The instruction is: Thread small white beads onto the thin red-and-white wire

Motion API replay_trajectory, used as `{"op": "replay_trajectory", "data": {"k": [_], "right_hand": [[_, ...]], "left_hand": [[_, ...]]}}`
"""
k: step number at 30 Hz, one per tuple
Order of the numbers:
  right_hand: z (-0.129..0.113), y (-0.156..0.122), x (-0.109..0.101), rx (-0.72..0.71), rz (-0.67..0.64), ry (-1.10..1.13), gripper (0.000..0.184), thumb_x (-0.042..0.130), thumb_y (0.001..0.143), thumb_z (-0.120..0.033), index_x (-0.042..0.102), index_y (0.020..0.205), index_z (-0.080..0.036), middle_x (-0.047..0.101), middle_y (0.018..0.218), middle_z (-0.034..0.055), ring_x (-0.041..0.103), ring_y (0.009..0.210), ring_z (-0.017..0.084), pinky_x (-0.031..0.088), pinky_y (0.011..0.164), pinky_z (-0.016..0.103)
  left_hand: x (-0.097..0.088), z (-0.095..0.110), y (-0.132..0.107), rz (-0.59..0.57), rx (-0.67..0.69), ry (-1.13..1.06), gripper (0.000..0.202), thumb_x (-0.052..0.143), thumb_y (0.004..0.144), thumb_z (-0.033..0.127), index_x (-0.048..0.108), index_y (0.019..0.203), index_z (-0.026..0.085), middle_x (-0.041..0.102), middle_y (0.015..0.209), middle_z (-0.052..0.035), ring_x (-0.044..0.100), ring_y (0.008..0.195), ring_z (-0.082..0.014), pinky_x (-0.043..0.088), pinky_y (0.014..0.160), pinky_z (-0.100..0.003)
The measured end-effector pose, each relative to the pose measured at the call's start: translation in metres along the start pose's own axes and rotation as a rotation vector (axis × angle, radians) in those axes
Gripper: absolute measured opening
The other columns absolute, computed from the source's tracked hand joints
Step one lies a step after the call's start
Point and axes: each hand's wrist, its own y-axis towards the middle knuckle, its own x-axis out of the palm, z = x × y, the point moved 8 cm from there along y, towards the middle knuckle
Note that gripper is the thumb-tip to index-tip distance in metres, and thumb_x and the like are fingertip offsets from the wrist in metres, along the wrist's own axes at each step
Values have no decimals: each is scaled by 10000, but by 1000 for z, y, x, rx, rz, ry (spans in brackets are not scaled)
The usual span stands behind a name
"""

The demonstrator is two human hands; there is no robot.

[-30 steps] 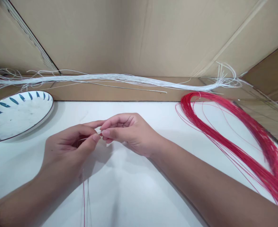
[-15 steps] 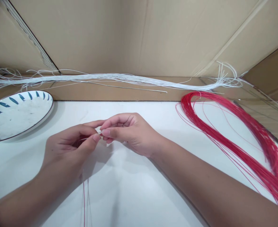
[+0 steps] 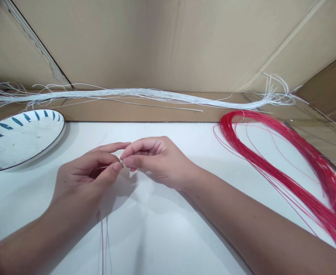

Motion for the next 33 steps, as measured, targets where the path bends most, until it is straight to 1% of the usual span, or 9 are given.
{"op": "replay_trajectory", "data": {"k": [4,7,10,13,15,18,24,28,33], "right_hand": [[-1,0,-1,-2,16,-22,46,788,840,-115,782,820,-156,682,696,10,623,671,102,509,645,231],[-3,1,-2,-29,31,-13,63,810,821,-112,769,831,-158,695,706,7,628,661,97,519,636,225],[-8,0,-6,-91,86,-47,147,868,758,-111,753,827,-171,699,713,-6,627,644,93,519,610,216],[-12,-1,-8,-136,136,-103,174,901,729,-142,744,798,-174,711,716,-1,642,653,104,527,610,225],[-16,-2,-8,-159,155,-134,166,903,736,-174,744,782,-173,722,716,11,659,668,119,537,622,240],[-18,-3,-7,-171,165,-182,166,907,734,-197,747,770,-175,727,706,20,666,670,136,543,618,259],[-18,-3,-9,-167,174,-248,160,900,748,-228,747,771,-186,719,707,18,645,643,138,523,582,272],[-18,-3,-12,-173,186,-231,151,899,747,-211,754,781,-192,739,738,20,686,699,148,553,633,273],[-20,-3,-12,-192,199,-237,154,900,750,-241,759,785,-188,744,728,22,697,696,157,576,653,293]], "left_hand": [[1,-1,-1,0,1,-16,144,715,808,277,739,670,246,762,1193,-43,706,926,-199,447,502,-233],[1,-1,-1,-2,-8,-18,153,701,819,270,731,670,248,758,1212,-23,684,776,-146,435,494,-236],[2,-2,1,-25,-13,-6,168,688,838,266,722,674,253,765,1185,-5,604,601,-92,421,485,-246],[2,-3,2,-54,6,5,163,688,860,270,731,702,264,771,1156,0,573,550,-79,432,490,-252],[2,-2,2,-74,55,25,149,691,871,268,749,735,280,766,1180,5,616,597,-95,445,494,-247],[0,-1,1,-81,126,73,147,692,880,246,767,767,300,753,1230,13,703,794,-152,469,512,-234],[0,1,1,-46,155,100,153,696,876,235,767,754,295,761,1185,-4,714,974,-210,467,497,-226],[-3,2,1,26,139,65,135,720,862,252,759,735,269,769,1091,-26,712,935,-201,464,500,-231],[-1,4,2,-15,196,70,119,706,895,243,771,801,280,756,1052,-7,708,911,-172,478,525,-222]]}}
